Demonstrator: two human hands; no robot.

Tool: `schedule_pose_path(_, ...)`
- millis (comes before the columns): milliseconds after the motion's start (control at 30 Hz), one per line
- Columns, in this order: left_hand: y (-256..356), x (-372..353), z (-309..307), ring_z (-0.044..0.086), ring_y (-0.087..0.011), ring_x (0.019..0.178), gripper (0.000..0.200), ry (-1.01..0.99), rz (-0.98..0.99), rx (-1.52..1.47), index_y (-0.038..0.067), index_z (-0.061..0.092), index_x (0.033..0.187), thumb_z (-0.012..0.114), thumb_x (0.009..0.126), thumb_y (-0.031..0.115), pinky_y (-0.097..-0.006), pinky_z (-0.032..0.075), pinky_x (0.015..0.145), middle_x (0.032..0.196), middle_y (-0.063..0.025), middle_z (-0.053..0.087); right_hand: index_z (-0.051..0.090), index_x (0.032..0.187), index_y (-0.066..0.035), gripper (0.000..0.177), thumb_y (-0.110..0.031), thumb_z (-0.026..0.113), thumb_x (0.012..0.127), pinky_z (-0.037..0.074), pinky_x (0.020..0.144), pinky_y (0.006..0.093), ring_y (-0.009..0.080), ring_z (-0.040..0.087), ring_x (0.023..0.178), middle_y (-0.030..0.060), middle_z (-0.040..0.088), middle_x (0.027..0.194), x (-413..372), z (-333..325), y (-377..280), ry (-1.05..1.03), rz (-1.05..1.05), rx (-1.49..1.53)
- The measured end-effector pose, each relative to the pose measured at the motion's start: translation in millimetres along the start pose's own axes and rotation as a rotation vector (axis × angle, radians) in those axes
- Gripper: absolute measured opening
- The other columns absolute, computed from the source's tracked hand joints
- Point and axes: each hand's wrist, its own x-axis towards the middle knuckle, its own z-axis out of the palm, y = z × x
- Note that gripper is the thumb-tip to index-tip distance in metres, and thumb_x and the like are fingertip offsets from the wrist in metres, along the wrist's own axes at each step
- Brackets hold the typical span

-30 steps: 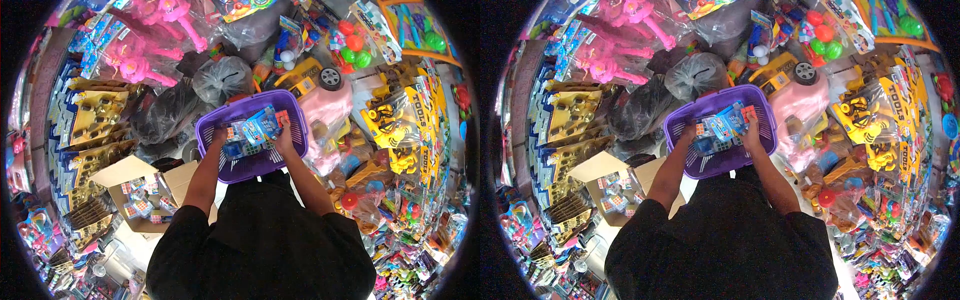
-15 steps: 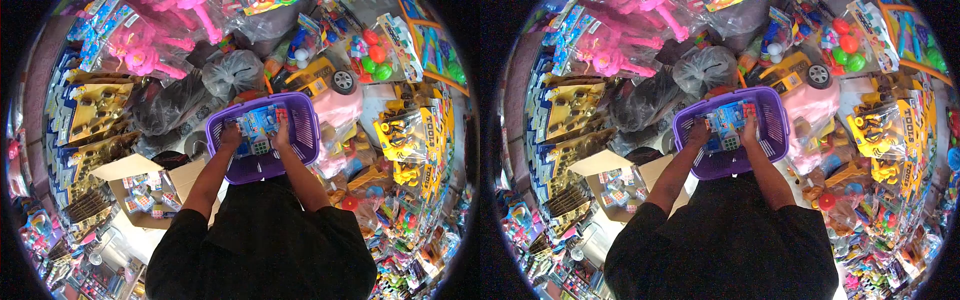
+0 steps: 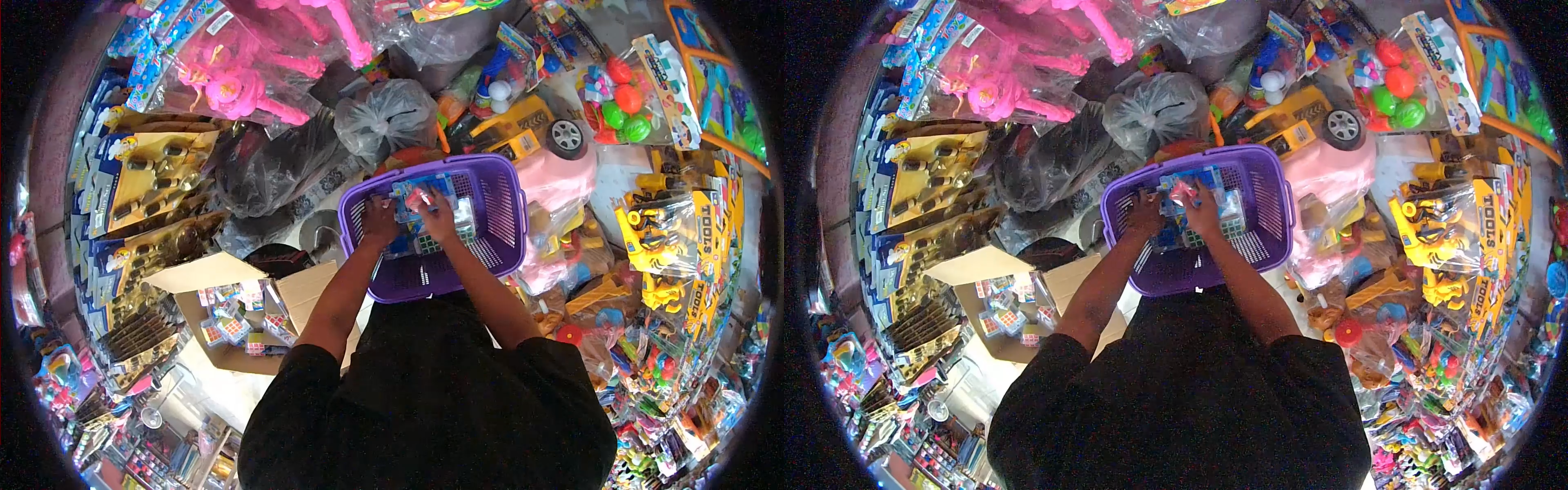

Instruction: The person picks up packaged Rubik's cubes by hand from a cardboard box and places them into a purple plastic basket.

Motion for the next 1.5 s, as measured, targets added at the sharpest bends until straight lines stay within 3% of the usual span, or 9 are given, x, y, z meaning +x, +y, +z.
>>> schedule_pose_path(133,-5,3,3,0.040,-0.0426,0.123,0.065,-0.039,-0.004,-0.056,0.013,0.044,0.132,0.067,0.072,0.020,-0.0510,0.046,0.091,0.132,-0.0215,0.039,0.036,0.143,-0.009,0.067,-0.024,0.067,0.086,0.049,0.084,0.0328,0.0259,0.060,0.101,0.0184,0.051,0.133,-1,2,-26,-0.241,0.247,-0.053)
schedule_pose_path(333,-10,8,18,0.037,-0.0434,0.125,0.082,0.046,-0.040,-0.258,0.007,0.026,0.143,0.067,0.073,0.019,-0.0487,0.039,0.102,0.139,-0.0228,0.032,0.024,0.148,-0.016,0.072,-0.015,0.063,0.088,0.051,0.082,0.0373,0.0245,0.064,0.094,0.0181,0.059,0.122,-12,-18,-38,-0.275,0.354,0.130)
schedule_pose_path(433,-9,3,12,0.034,-0.0449,0.127,0.080,0.130,0.047,-0.273,0.004,0.027,0.142,0.067,0.075,0.022,-0.0499,0.035,0.105,0.141,-0.0240,0.030,0.036,0.140,-0.014,0.058,-0.013,0.063,0.089,0.051,0.076,0.0340,0.0192,0.062,0.088,0.0133,0.062,0.107,-22,-38,-52,-0.246,0.467,0.369)
schedule_pose_path(600,17,-34,-12,0.032,-0.0449,0.128,0.070,0.174,0.107,-0.355,0.005,0.038,0.135,0.069,0.076,0.028,-0.0517,0.034,0.104,0.139,-0.0243,0.031,0.055,0.116,-0.003,0.028,-0.010,0.060,0.089,0.048,0.072,0.0260,0.0118,0.057,0.083,0.0044,0.059,0.093,-53,-75,-51,-0.173,0.169,0.320)
schedule_pose_path(767,37,-69,-12,0.058,-0.0328,0.105,0.039,0.291,0.397,-0.544,0.006,0.055,0.113,0.066,0.080,0.024,-0.0437,0.050,0.083,0.122,-0.0172,0.050,0.056,0.110,0.000,0.022,-0.008,0.059,0.090,0.047,0.070,0.0242,0.0101,0.057,0.077,0.0033,0.060,0.088,-96,-111,-75,-0.066,0.160,0.509)
schedule_pose_path(967,76,-102,-10,0.065,-0.0259,0.070,0.018,0.110,0.557,-0.811,0.004,0.062,0.095,0.065,0.082,0.016,-0.0358,0.051,0.065,0.080,-0.0123,0.065,0.060,0.104,-0.003,0.014,-0.008,0.061,0.090,0.045,0.067,0.0220,0.0062,0.055,0.077,-0.0005,0.059,0.085,-172,-138,-80,0.067,0.012,0.335)
schedule_pose_path(1100,102,-129,-4,0.065,-0.0258,0.069,0.019,0.056,0.675,-0.755,0.003,0.063,0.092,0.064,0.085,0.021,-0.0359,0.051,0.063,0.082,-0.0123,0.067,0.060,0.104,-0.005,0.021,-0.018,0.065,0.089,0.048,0.067,0.0258,0.0101,0.059,0.076,0.0042,0.064,0.086,-231,-137,-38,0.217,0.029,0.274)
schedule_pose_path(1333,125,-216,52,0.065,-0.0218,0.063,0.017,0.052,0.862,-0.761,0.007,0.064,0.095,0.063,0.086,0.022,-0.0334,0.051,0.061,0.081,-0.0102,0.068,0.059,0.110,-0.004,0.035,-0.031,0.065,0.089,0.051,0.068,0.0310,0.0153,0.061,0.081,0.0088,0.065,0.097,-378,-103,86,0.082,0.182,-0.035)
schedule_pose_path(1500,45,-228,196,0.065,-0.0258,0.080,0.028,-0.336,0.677,-0.377,0.008,0.064,0.097,0.064,0.085,0.033,-0.0375,0.051,0.073,0.085,-0.0123,0.067,0.056,0.119,-0.007,0.047,-0.042,0.063,0.088,0.050,0.075,0.0324,0.0185,0.060,0.090,0.0102,0.064,0.106,-476,-85,92,-0.258,0.772,0.237)
